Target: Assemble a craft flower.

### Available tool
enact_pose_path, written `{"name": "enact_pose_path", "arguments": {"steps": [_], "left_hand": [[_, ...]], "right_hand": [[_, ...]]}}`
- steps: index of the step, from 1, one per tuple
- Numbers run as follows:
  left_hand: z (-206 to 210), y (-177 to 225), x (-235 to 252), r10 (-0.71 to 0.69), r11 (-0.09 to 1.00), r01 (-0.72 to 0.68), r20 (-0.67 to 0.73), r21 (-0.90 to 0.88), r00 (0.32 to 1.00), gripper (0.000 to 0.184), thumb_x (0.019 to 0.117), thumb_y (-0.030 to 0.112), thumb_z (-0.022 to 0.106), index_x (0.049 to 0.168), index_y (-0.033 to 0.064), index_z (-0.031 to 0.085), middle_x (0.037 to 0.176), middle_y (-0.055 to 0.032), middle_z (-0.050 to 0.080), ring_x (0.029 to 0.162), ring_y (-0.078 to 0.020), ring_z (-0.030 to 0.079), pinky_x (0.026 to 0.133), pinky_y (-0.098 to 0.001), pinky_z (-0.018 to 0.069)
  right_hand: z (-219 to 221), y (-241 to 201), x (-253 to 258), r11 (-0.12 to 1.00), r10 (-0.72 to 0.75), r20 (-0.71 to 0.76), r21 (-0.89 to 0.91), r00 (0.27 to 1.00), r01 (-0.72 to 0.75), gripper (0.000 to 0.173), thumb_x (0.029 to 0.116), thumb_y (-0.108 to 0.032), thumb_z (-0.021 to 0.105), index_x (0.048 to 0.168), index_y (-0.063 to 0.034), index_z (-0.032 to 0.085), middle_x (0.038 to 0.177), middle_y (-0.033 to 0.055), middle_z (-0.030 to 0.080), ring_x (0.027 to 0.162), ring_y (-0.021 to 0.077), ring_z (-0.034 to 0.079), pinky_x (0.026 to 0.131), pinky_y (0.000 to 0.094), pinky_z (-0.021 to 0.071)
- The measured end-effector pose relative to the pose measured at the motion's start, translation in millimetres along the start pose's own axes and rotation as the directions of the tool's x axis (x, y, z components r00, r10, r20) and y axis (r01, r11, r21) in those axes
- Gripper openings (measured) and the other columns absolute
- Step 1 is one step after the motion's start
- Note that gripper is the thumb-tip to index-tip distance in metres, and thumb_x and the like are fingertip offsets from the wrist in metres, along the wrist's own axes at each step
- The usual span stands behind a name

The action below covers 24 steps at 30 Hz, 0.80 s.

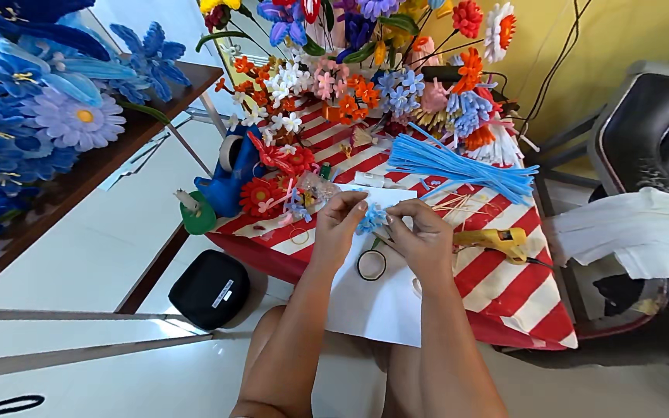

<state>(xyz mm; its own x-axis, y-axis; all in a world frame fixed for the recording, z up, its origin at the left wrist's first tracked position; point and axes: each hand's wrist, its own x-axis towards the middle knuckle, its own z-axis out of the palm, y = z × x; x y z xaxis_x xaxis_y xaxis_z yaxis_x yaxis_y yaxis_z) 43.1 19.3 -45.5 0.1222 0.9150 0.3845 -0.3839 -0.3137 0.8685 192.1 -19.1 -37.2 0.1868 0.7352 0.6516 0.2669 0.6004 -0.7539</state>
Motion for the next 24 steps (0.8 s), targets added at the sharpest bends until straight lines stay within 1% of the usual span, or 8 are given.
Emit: {"name": "enact_pose_path", "arguments": {"steps": [1, 2, 5, 6, 8, 13, 21, 24], "left_hand": [[-6.4, -1.1, 1.6, 0.080, 0.994, -0.084, 0.050, 0.072, 0.996, 0.017, 0.0964, 0.000, 0.060, 0.110, 0.0018, 0.069, 0.097, 0.0034, 0.071, 0.089, -0.0036, 0.067, 0.086, -0.0249, 0.0568], [-12.4, -2.1, 3.1, 0.151, 0.978, -0.166, 0.116, 0.130, 0.982, 0.017, 0.0954, 0.001, 0.063, 0.111, 0.0008, 0.071, 0.100, 0.0026, 0.071, 0.093, -0.0041, 0.067, 0.088, -0.0260, 0.0572], [-23.1, -3.6, 6.4, 0.329, 0.875, -0.411, 0.308, 0.255, 0.893, 0.014, 0.0955, 0.006, 0.068, 0.106, 0.0031, 0.076, 0.107, -0.0033, 0.072, 0.106, -0.0078, 0.066, 0.095, -0.0274, 0.0555], [-23.2, -4.1, 7.0, 0.375, 0.831, -0.476, 0.343, 0.288, 0.861, 0.013, 0.0954, 0.007, 0.068, 0.105, 0.0037, 0.076, 0.105, -0.0053, 0.072, 0.106, -0.0095, 0.066, 0.096, -0.0272, 0.0543], [-22.0, -5.2, 7.2, 0.430, 0.764, -0.554, 0.380, 0.330, 0.819, 0.011, 0.0956, 0.007, 0.069, 0.103, 0.0048, 0.077, 0.103, -0.0065, 0.073, 0.105, -0.0111, 0.066, 0.096, -0.0264, 0.0527], [-21.3, -7.9, 7.2, 0.494, 0.697, -0.618, 0.380, 0.364, 0.782, 0.009, 0.0960, 0.009, 0.069, 0.099, 0.0048, 0.077, 0.097, -0.0059, 0.074, 0.099, -0.0111, 0.067, 0.093, -0.0250, 0.0526], [-20.9, -9.5, 6.8, 0.515, 0.635, -0.638, 0.376, 0.436, 0.770, 0.010, 0.0953, 0.010, 0.070, 0.096, 0.0029, 0.078, 0.093, -0.0070, 0.075, 0.094, -0.0112, 0.068, 0.090, -0.0237, 0.0531], [-20.6, -9.7, 6.8, 0.507, 0.638, -0.627, 0.369, 0.446, 0.779, 0.011, 0.0950, 0.011, 0.071, 0.095, 0.0023, 0.077, 0.092, -0.0072, 0.075, 0.093, -0.0111, 0.068, 0.089, -0.0234, 0.0531]], "right_hand": [[-2.1, 0.0, 0.2, 1.000, 0.011, 0.009, 0.017, 1.000, -0.011, 0.008, 0.0874, 0.001, 0.066, 0.092, 0.0011, 0.073, 0.092, 0.0020, 0.071, 0.088, 0.0028, 0.066, 0.084, 0.0205, 0.0571], [-3.9, 0.0, 0.3, 0.999, 0.018, 0.020, 0.030, 1.000, -0.019, 0.008, 0.0876, 0.001, 0.066, 0.092, 0.0004, 0.073, 0.092, 0.0014, 0.071, 0.088, 0.0030, 0.066, 0.084, 0.0208, 0.0572], [-5.7, -0.1, 0.6, 0.997, 0.027, 0.048, 0.067, 0.999, -0.030, 0.009, 0.0874, 0.001, 0.066, 0.092, -0.0009, 0.074, 0.092, 0.0002, 0.071, 0.088, 0.0031, 0.067, 0.084, 0.0212, 0.0573], [-5.7, -0.7, 0.8, 0.996, 0.030, 0.059, 0.077, 0.998, -0.034, 0.009, 0.0873, 0.001, 0.066, 0.092, -0.0011, 0.074, 0.092, -0.0001, 0.071, 0.088, 0.0029, 0.067, 0.084, 0.0211, 0.0572], [-5.1, -2.0, 0.7, 0.995, 0.041, 0.079, 0.090, 0.996, -0.048, 0.010, 0.0870, 0.002, 0.065, 0.091, -0.0014, 0.074, 0.092, -0.0004, 0.071, 0.088, 0.0027, 0.067, 0.084, 0.0207, 0.0570], [-5.1, -2.9, -0.1, 0.992, 0.051, 0.100, 0.106, 0.994, -0.062, 0.010, 0.0865, 0.003, 0.065, 0.092, -0.0008, 0.074, 0.091, -0.0002, 0.072, 0.088, 0.0024, 0.067, 0.084, 0.0202, 0.0568], [-4.9, -3.1, -0.5, 0.993, 0.063, 0.102, 0.088, 0.993, -0.072, 0.010, 0.0862, 0.002, 0.065, 0.092, -0.0005, 0.074, 0.090, -0.0001, 0.071, 0.087, 0.0022, 0.067, 0.083, 0.0197, 0.0566], [-4.6, -2.8, -0.5, 0.994, 0.059, 0.109, 0.089, 0.992, -0.069, 0.010, 0.0867, 0.002, 0.065, 0.092, -0.0006, 0.074, 0.090, -0.0003, 0.072, 0.088, 0.0021, 0.066, 0.084, 0.0197, 0.0564]]}}
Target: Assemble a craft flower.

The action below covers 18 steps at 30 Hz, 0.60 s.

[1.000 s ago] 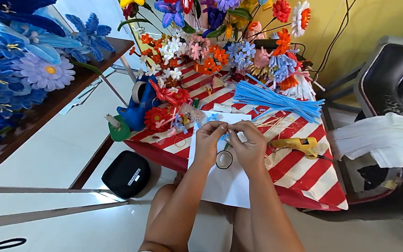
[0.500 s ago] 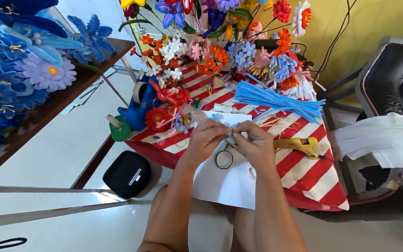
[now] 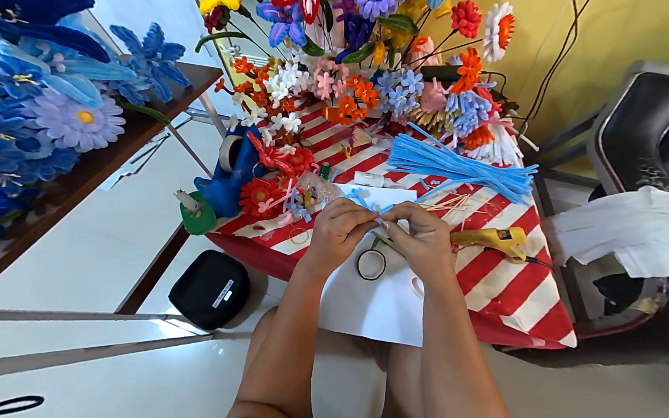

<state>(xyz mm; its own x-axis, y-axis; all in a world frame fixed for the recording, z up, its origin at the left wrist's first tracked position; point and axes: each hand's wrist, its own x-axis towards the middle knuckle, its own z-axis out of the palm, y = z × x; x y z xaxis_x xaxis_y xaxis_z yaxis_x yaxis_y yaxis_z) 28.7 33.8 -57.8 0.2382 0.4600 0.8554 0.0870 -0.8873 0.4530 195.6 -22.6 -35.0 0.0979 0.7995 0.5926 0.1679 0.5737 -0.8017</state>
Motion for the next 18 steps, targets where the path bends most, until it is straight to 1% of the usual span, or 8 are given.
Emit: {"name": "enact_pose_path", "arguments": {"steps": [4, 7, 9, 11, 13, 14, 16, 18], "left_hand": [[-0.9, 2.1, 1.3, -0.047, 0.999, 0.047, 0.025, -0.009, 0.999, 0.012, 0.0948, 0.012, 0.071, 0.094, 0.0020, 0.077, 0.091, -0.0068, 0.075, 0.094, -0.0106, 0.068, 0.090, -0.0239, 0.0537], [-1.8, 3.4, 2.0, -0.085, 0.996, 0.086, 0.083, -0.008, 0.993, 0.013, 0.0963, 0.010, 0.067, 0.093, 0.0013, 0.075, 0.090, -0.0071, 0.074, 0.094, -0.0101, 0.067, 0.091, -0.0242, 0.0525], [-1.4, 5.7, 3.3, -0.185, 0.975, 0.199, 0.140, -0.094, 0.973, 0.015, 0.0981, 0.008, 0.062, 0.094, -0.0025, 0.071, 0.090, -0.0081, 0.071, 0.092, -0.0076, 0.065, 0.089, -0.0233, 0.0516], [1.0, 6.8, 2.7, -0.319, 0.890, 0.362, 0.190, -0.277, 0.929, 0.014, 0.0994, 0.006, 0.056, 0.096, -0.0030, 0.066, 0.090, -0.0022, 0.065, 0.088, -0.0024, 0.062, 0.085, -0.0216, 0.0525], [4.6, 9.4, 1.7, -0.420, 0.731, 0.477, 0.228, -0.488, 0.878, 0.011, 0.0995, 0.004, 0.051, 0.096, 0.0068, 0.062, 0.089, 0.0085, 0.063, 0.085, 0.0013, 0.061, 0.083, -0.0219, 0.0528], [6.8, 11.2, 1.5, -0.449, 0.643, 0.502, 0.246, -0.579, 0.859, 0.014, 0.0997, 0.004, 0.051, 0.096, 0.0109, 0.062, 0.088, 0.0109, 0.063, 0.084, 0.0013, 0.061, 0.083, -0.0222, 0.0527], [11.1, 15.3, 1.6, -0.480, 0.504, 0.519, 0.276, -0.690, 0.833, 0.018, 0.0994, 0.003, 0.051, 0.094, 0.0141, 0.064, 0.086, 0.0115, 0.065, 0.084, 0.0004, 0.062, 0.083, -0.0225, 0.0529], [14.3, 17.8, 1.8, -0.497, 0.430, 0.532, 0.300, -0.730, 0.814, 0.019, 0.0995, 0.003, 0.051, 0.094, 0.0136, 0.065, 0.086, 0.0103, 0.066, 0.083, -0.0004, 0.064, 0.083, -0.0228, 0.0537]], "right_hand": [[-0.6, 1.5, -0.2, 0.999, -0.014, 0.011, -0.031, 1.000, 0.014, 0.009, 0.0872, 0.001, 0.066, 0.092, -0.0006, 0.074, 0.090, 0.0002, 0.071, 0.087, 0.0022, 0.066, 0.084, 0.0201, 0.0561], [-0.2, 2.4, -0.6, 0.999, -0.019, 0.024, -0.040, 1.000, 0.020, 0.009, 0.0871, 0.001, 0.065, 0.092, -0.0004, 0.073, 0.090, 0.0004, 0.071, 0.087, 0.0023, 0.066, 0.084, 0.0200, 0.0560], [-0.2, 2.1, -0.4, 0.999, -0.020, 0.035, -0.042, 0.999, 0.021, 0.011, 0.0875, 0.001, 0.066, 0.096, 0.0013, 0.073, 0.093, 0.0008, 0.072, 0.088, 0.0018, 0.066, 0.086, 0.0199, 0.0559], [-2.6, 1.2, 0.3, 0.999, -0.009, 0.058, -0.045, 0.998, 0.012, 0.019, 0.0873, 0.001, 0.066, 0.105, 0.0039, 0.071, 0.095, 0.0014, 0.071, 0.089, 0.0022, 0.066, 0.087, 0.0210, 0.0562], [-5.7, 1.2, 1.2, 0.999, 0.000, 0.067, -0.045, 0.998, 0.003, 0.024, 0.0872, 0.000, 0.066, 0.111, 0.0043, 0.069, 0.094, 0.0008, 0.071, 0.088, 0.0029, 0.066, 0.086, 0.0215, 0.0560], [-6.9, 1.0, 1.4, 0.999, 0.003, 0.066, -0.043, 0.998, 0.000, 0.024, 0.0873, 0.000, 0.066, 0.110, 0.0038, 0.070, 0.094, 0.0004, 0.071, 0.087, 0.0028, 0.066, 0.085, 0.0214, 0.0559], [-8.0, 0.3, 1.1, 0.999, 0.010, 0.061, -0.031, 0.998, -0.008, 0.021, 0.0875, 0.000, 0.066, 0.108, 0.0026, 0.071, 0.094, -0.0002, 0.070, 0.087, 0.0025, 0.065, 0.085, 0.0210, 0.0556], [-6.9, -1.6, 0.6, 1.000, 0.020, 0.054, -0.004, 0.998, -0.020, 0.019, 0.0872, 0.001, 0.066, 0.106, 0.0017, 0.071, 0.095, 0.0002, 0.070, 0.088, 0.0031, 0.066, 0.085, 0.0211, 0.0562]]}}
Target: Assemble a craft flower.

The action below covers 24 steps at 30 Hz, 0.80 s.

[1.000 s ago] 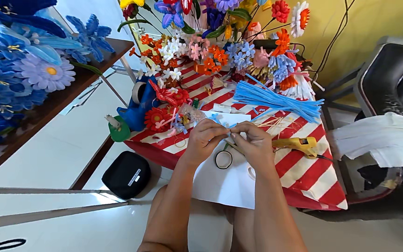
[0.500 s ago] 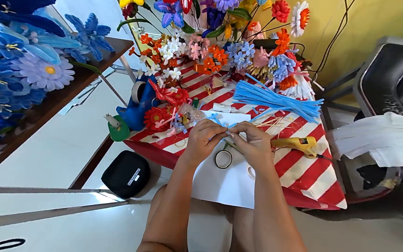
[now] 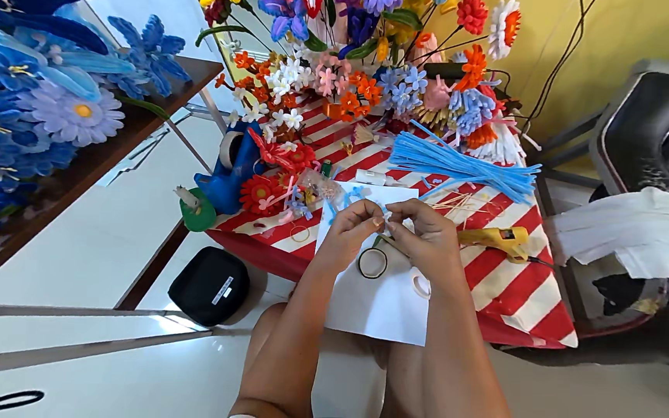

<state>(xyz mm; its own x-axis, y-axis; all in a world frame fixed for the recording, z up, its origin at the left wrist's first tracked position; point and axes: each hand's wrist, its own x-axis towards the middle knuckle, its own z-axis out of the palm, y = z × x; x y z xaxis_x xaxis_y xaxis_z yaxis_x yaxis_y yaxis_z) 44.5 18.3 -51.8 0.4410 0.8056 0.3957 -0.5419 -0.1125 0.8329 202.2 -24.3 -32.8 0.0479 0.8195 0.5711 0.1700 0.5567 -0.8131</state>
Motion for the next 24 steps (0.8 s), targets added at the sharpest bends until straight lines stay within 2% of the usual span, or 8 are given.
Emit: {"name": "enact_pose_path", "arguments": {"steps": [6, 12, 16, 18, 22, 24], "left_hand": [[-1.4, -1.1, 0.3, -0.049, 0.995, 0.052, 0.032, -0.089, 0.998, 0.017, 0.1009, 0.003, 0.052, 0.096, 0.0121, 0.066, 0.090, 0.0072, 0.069, 0.087, -0.0034, 0.066, 0.086, -0.0258, 0.0552], [-7.7, -9.6, 0.8, 0.067, 0.995, -0.056, 0.138, -0.083, 0.988, 0.014, 0.1015, 0.005, 0.057, 0.101, 0.0146, 0.067, 0.098, 0.0085, 0.070, 0.097, -0.0028, 0.065, 0.092, -0.0269, 0.0536], [-10.9, -5.0, 1.1, 0.124, 0.975, -0.142, 0.113, 0.170, 0.986, 0.013, 0.1014, 0.002, 0.054, 0.099, 0.0104, 0.063, 0.096, 0.0110, 0.065, 0.092, 0.0016, 0.063, 0.088, -0.0229, 0.0537], [-13.5, -4.7, 1.0, 0.164, 0.932, -0.192, 0.113, 0.309, 0.980, 0.010, 0.1013, 0.003, 0.053, 0.099, 0.0038, 0.063, 0.095, 0.0068, 0.063, 0.092, 0.0010, 0.061, 0.088, -0.0230, 0.0530], [-15.8, -1.2, 1.7, 0.220, 0.817, -0.263, 0.144, 0.513, 0.965, 0.013, 0.1017, 0.004, 0.053, 0.098, -0.0039, 0.063, 0.094, -0.0025, 0.062, 0.091, -0.0021, 0.060, 0.089, -0.0226, 0.0514], [-15.4, 3.0, 2.0, 0.249, 0.733, -0.295, 0.162, 0.613, 0.955, 0.015, 0.1014, 0.004, 0.053, 0.097, -0.0054, 0.064, 0.092, -0.0064, 0.063, 0.091, -0.0043, 0.060, 0.089, -0.0216, 0.0503]], "right_hand": [[4.3, -3.3, 0.2, 0.999, -0.003, -0.013, 0.048, 1.000, 0.004, 0.019, 0.0865, 0.002, 0.067, 0.105, 0.0005, 0.072, 0.096, 0.0001, 0.070, 0.089, 0.0043, 0.066, 0.084, 0.0214, 0.0568], [4.5, -4.3, -1.4, 0.996, -0.027, 0.026, 0.088, 0.999, 0.025, 0.013, 0.0870, 0.000, 0.072, 0.099, -0.0052, 0.073, 0.095, -0.0020, 0.069, 0.092, 0.0049, 0.065, 0.087, 0.0225, 0.0562], [7.9, -7.0, -1.9, 0.993, -0.079, 0.032, -0.086, 0.996, 0.082, 0.016, 0.0865, -0.008, 0.074, 0.101, -0.0008, 0.072, 0.096, 0.0005, 0.069, 0.091, 0.0017, 0.063, 0.086, 0.0184, 0.0537], [11.4, -9.1, -1.9, 0.975, -0.096, 0.011, -0.200, 0.995, 0.096, 0.016, 0.0879, -0.012, 0.073, 0.100, -0.0013, 0.072, 0.094, 0.0012, 0.069, 0.090, 0.0014, 0.062, 0.085, 0.0174, 0.0519], [16.6, -5.5, -1.7, 0.931, -0.140, -0.049, -0.346, 0.989, 0.115, 0.010, 0.0891, -0.009, 0.066, 0.093, -0.0032, 0.074, 0.088, 0.0026, 0.071, 0.087, 0.0071, 0.064, 0.089, 0.0278, 0.0511], [17.3, -3.5, -1.5, 0.921, -0.146, -0.058, -0.372, 0.988, 0.114, 0.012, 0.0891, -0.009, 0.065, 0.092, -0.0026, 0.074, 0.087, 0.0035, 0.072, 0.087, 0.0082, 0.066, 0.090, 0.0291, 0.0519]]}}
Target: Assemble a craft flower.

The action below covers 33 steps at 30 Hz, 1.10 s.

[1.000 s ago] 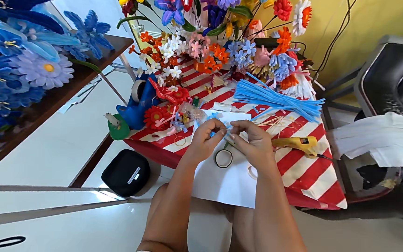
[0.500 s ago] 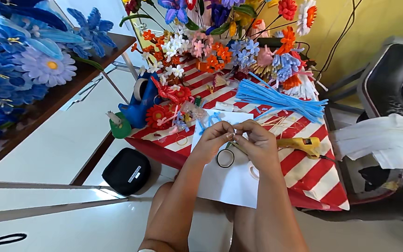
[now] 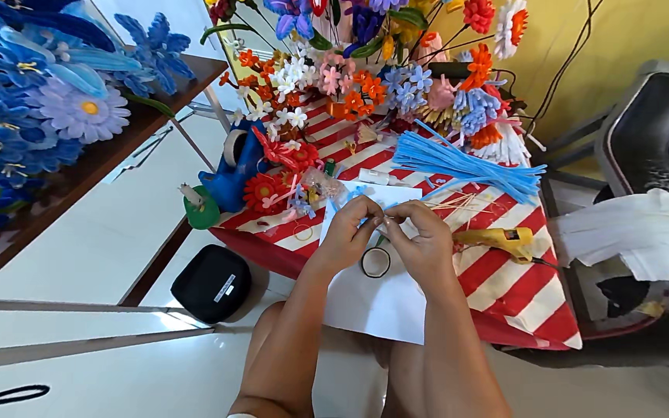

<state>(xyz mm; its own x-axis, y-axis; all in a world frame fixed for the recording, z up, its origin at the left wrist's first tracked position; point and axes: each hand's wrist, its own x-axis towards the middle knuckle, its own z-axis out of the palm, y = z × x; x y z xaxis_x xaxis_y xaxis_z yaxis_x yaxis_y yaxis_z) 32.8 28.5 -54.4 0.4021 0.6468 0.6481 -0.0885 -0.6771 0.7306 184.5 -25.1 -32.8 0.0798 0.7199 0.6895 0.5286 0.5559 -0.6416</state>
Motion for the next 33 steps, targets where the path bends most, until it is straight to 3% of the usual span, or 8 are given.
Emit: {"name": "enact_pose_path", "arguments": {"steps": [7, 15, 18, 23, 26, 28, 30, 33], "left_hand": [[-1.5, -0.4, -1.0, 0.074, 0.987, -0.068, -0.029, 0.145, 0.997, 0.015, 0.1017, 0.007, 0.054, 0.096, -0.0024, 0.064, 0.090, -0.0090, 0.064, 0.092, -0.0106, 0.061, 0.090, -0.0257, 0.0498], [5.1, 0.7, -0.3, 0.092, 0.975, -0.085, -0.029, 0.204, 0.995, 0.014, 0.1002, 0.008, 0.054, 0.096, -0.0006, 0.064, 0.089, -0.0101, 0.064, 0.091, -0.0143, 0.061, 0.088, -0.0274, 0.0495], [5.6, 0.3, -0.1, 0.106, 0.966, -0.093, -0.042, 0.243, 0.994, 0.013, 0.0994, 0.008, 0.054, 0.095, 0.0002, 0.064, 0.089, -0.0100, 0.064, 0.090, -0.0152, 0.062, 0.088, -0.0287, 0.0501], [9.1, -0.5, -0.8, 0.124, 0.949, -0.097, -0.072, 0.300, 0.990, 0.011, 0.0971, 0.009, 0.056, 0.094, 0.0011, 0.063, 0.087, -0.0100, 0.065, 0.088, -0.0171, 0.063, 0.086, -0.0319, 0.0511], [9.0, -1.1, -0.7, 0.134, 0.945, -0.106, -0.073, 0.308, 0.988, 0.012, 0.0976, 0.010, 0.055, 0.094, 0.0014, 0.063, 0.087, -0.0101, 0.064, 0.087, -0.0173, 0.062, 0.086, -0.0319, 0.0509], [7.2, -0.6, -1.0, 0.115, 0.957, -0.092, -0.069, 0.276, 0.991, 0.014, 0.0981, 0.008, 0.054, 0.095, -0.0006, 0.063, 0.088, -0.0111, 0.065, 0.089, -0.0165, 0.063, 0.087, -0.0300, 0.0507], [4.7, 1.0, -0.7, 0.082, 0.976, -0.068, -0.061, 0.207, 0.995, 0.015, 0.0987, 0.006, 0.052, 0.095, -0.0027, 0.063, 0.089, -0.0111, 0.064, 0.090, -0.0131, 0.062, 0.088, -0.0265, 0.0496], [0.9, 1.5, -0.2, 0.021, 0.998, -0.018, -0.037, 0.063, 0.999, 0.018, 0.1013, 0.006, 0.050, 0.095, -0.0051, 0.062, 0.091, -0.0088, 0.062, 0.090, -0.0069, 0.060, 0.088, -0.0228, 0.0495]], "right_hand": [[4.7, 0.9, 0.3, 0.989, 0.028, -0.022, 0.146, 0.999, -0.024, 0.009, 0.0865, -0.002, 0.064, 0.091, 0.0018, 0.071, 0.088, 0.0043, 0.070, 0.086, 0.0026, 0.065, 0.083, 0.0179, 0.0540], [6.8, 0.5, -0.2, 0.972, 0.065, -0.066, 0.232, 0.996, -0.048, 0.025, 0.0836, 0.002, 0.060, 0.108, 0.0060, 0.063, 0.085, -0.0008, 0.065, 0.082, -0.0007, 0.061, 0.082, 0.0165, 0.0522], [9.0, 0.9, -1.0, 0.987, 0.049, -0.095, 0.160, 0.994, -0.033, 0.029, 0.0836, 0.000, 0.062, 0.112, 0.0073, 0.062, 0.084, 0.0006, 0.065, 0.083, 0.0004, 0.061, 0.081, 0.0166, 0.0521], [15.6, -2.1, -4.0, 0.989, -0.067, -0.140, -0.139, 0.988, 0.048, 0.022, 0.0868, -0.005, 0.061, 0.106, 0.0029, 0.069, 0.079, 0.0056, 0.066, 0.078, 0.0131, 0.063, 0.092, 0.0365, 0.0484], [16.6, -2.8, -4.1, 0.984, -0.072, -0.127, -0.168, 0.989, 0.050, 0.021, 0.0881, -0.006, 0.059, 0.105, 0.0013, 0.070, 0.079, 0.0054, 0.066, 0.079, 0.0141, 0.063, 0.094, 0.0394, 0.0480], [12.6, -3.7, -3.1, 0.995, -0.016, -0.075, -0.104, 0.997, 0.009, 0.026, 0.0875, -0.006, 0.060, 0.110, 0.0028, 0.069, 0.084, 0.0056, 0.067, 0.083, 0.0133, 0.063, 0.091, 0.0356, 0.0494], [7.6, -3.8, -1.4, 0.999, 0.044, -0.030, 0.019, 0.999, -0.044, 0.032, 0.0850, -0.003, 0.059, 0.114, 0.0059, 0.066, 0.089, 0.0069, 0.066, 0.086, 0.0085, 0.063, 0.085, 0.0237, 0.0520], [1.1, -3.7, -0.3, 0.982, 0.103, 0.004, 0.161, 0.995, -0.102, 0.030, 0.0850, -0.001, 0.057, 0.112, 0.0071, 0.066, 0.096, 0.0067, 0.066, 0.091, 0.0034, 0.063, 0.084, 0.0177, 0.0525]]}}
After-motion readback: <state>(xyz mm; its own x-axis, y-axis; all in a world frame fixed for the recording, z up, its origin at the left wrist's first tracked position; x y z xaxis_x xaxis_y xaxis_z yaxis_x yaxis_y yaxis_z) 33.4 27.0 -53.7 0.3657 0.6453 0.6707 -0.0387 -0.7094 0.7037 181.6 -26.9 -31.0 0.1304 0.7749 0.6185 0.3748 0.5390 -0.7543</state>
